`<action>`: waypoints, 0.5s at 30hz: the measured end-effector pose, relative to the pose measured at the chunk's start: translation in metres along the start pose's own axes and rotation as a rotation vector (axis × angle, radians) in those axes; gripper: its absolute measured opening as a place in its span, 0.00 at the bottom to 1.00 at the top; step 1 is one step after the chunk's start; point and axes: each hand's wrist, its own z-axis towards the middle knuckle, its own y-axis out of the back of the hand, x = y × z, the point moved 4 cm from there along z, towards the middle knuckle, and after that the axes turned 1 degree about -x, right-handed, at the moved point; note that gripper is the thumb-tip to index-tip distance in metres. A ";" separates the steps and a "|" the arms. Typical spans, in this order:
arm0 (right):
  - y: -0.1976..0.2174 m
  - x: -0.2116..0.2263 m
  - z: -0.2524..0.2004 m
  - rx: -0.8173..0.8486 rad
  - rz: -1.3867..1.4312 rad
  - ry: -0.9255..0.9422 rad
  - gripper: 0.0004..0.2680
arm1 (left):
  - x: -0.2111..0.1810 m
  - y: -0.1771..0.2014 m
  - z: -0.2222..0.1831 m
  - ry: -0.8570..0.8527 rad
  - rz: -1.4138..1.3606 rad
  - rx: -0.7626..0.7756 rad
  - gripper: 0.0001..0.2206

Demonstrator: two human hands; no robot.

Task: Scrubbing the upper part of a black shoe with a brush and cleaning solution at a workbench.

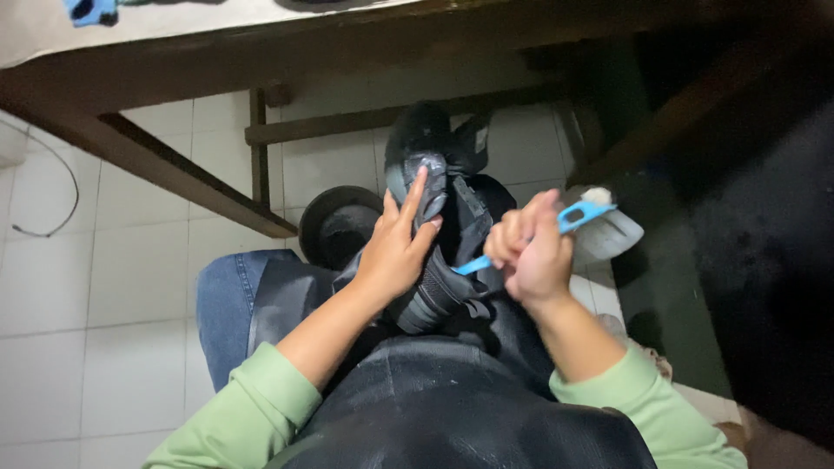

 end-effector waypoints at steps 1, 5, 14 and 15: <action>0.011 0.001 0.014 -0.012 0.002 0.007 0.22 | -0.003 -0.001 -0.001 -0.007 0.005 0.012 0.32; 0.039 0.027 0.047 -0.091 0.011 0.170 0.19 | -0.006 -0.003 -0.001 -0.002 0.003 0.011 0.32; 0.000 0.013 0.003 0.021 -0.007 0.078 0.19 | 0.022 -0.006 0.006 -0.022 -0.049 -0.049 0.31; 0.010 0.002 0.010 0.033 -0.032 0.069 0.19 | 0.023 -0.007 0.009 -0.037 -0.048 -0.044 0.31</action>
